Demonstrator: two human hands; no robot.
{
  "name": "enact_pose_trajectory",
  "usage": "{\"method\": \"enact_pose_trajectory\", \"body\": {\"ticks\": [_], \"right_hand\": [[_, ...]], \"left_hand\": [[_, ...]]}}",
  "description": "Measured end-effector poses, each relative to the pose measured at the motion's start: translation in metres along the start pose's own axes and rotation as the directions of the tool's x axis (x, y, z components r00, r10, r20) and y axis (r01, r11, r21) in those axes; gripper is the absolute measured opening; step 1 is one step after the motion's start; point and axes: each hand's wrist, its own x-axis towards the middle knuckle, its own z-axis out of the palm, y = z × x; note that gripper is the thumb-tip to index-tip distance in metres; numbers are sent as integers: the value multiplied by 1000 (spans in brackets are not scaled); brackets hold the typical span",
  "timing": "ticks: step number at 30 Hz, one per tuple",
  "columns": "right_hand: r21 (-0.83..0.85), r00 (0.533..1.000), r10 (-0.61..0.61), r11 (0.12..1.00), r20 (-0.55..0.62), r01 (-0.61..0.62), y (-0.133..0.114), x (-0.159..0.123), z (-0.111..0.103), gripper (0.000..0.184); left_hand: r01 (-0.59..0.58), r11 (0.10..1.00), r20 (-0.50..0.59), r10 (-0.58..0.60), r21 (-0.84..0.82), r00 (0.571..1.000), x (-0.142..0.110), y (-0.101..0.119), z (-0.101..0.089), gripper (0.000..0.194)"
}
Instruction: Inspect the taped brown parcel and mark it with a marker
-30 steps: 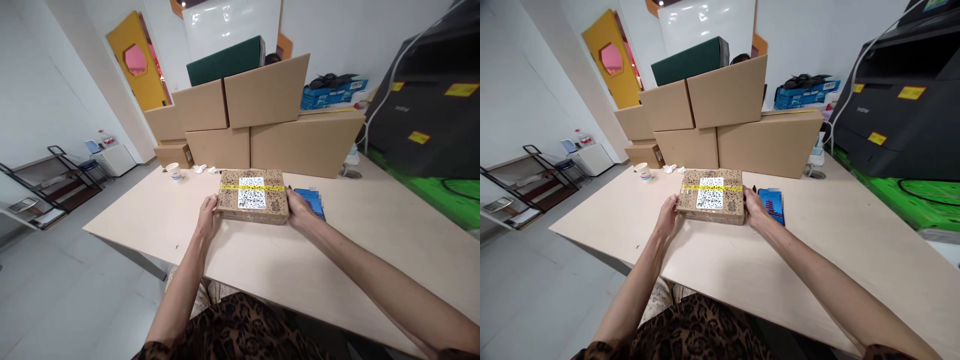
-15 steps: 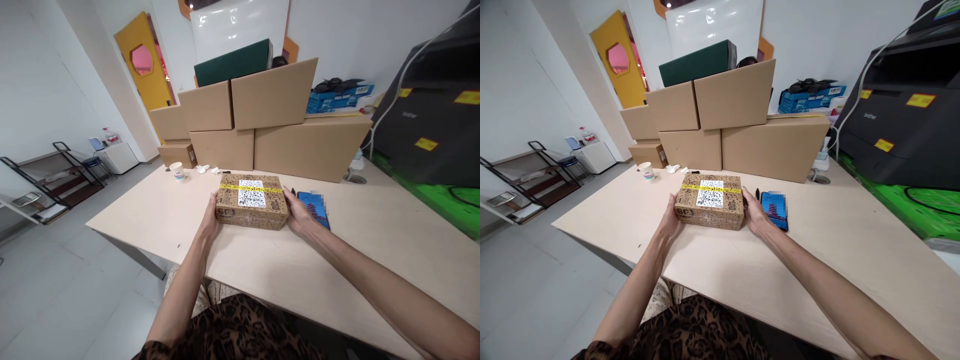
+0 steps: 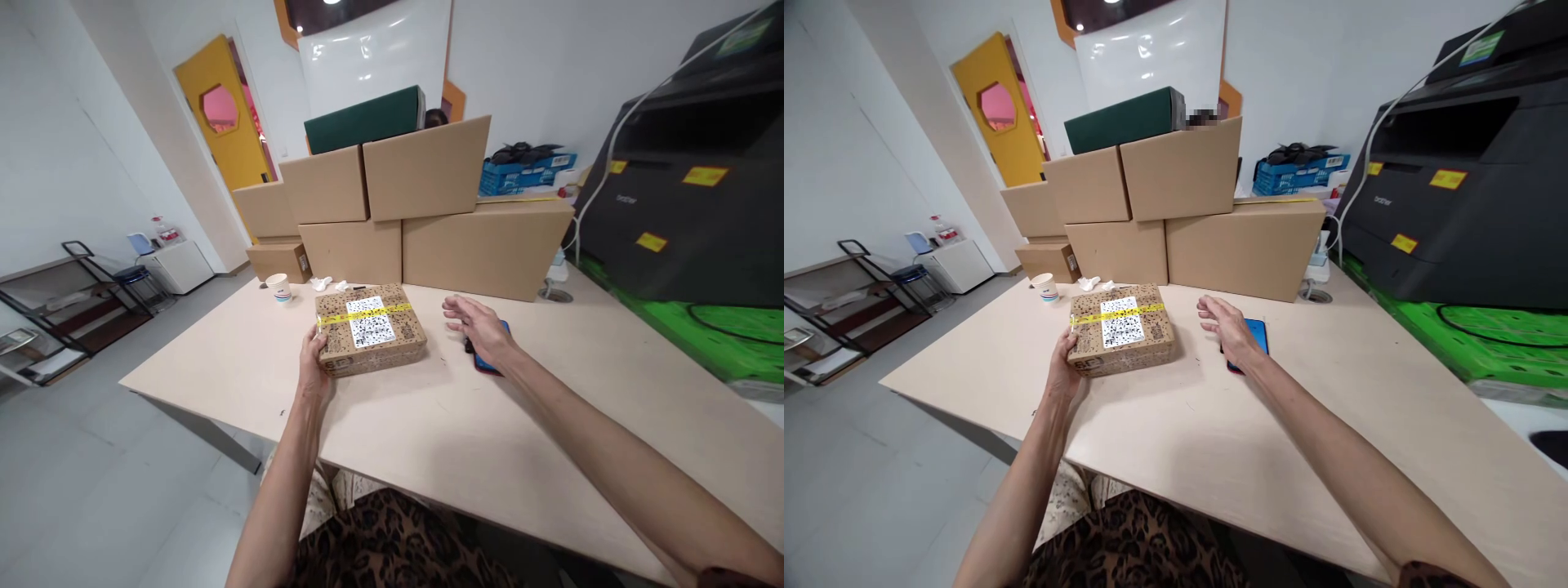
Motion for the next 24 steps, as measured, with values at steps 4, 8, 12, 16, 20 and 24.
{"method": "enact_pose_trajectory", "body": {"ticks": [4,8,12,16,20,24], "right_hand": [[-19,971,120,993,209,-118,5,-17,16,27],[46,944,159,983,290,-180,16,-29,30,28],[51,951,265,960,157,-276,25,-26,27,24],[50,961,253,964,113,-260,30,-23,25,21],[48,962,237,968,135,-245,30,-23,26,20],[42,965,218,973,146,-226,31,-23,26,19]], "left_hand": [[-33,998,-4,33,58,999,0,-1,-1,68],[-104,988,2,105,114,995,-5,1,2,82],[-192,968,125,173,161,977,-12,5,14,85],[-223,954,177,188,203,966,-17,4,26,82],[-203,954,136,176,222,975,-17,2,25,79],[-189,952,129,162,242,978,-17,3,22,74]]}}
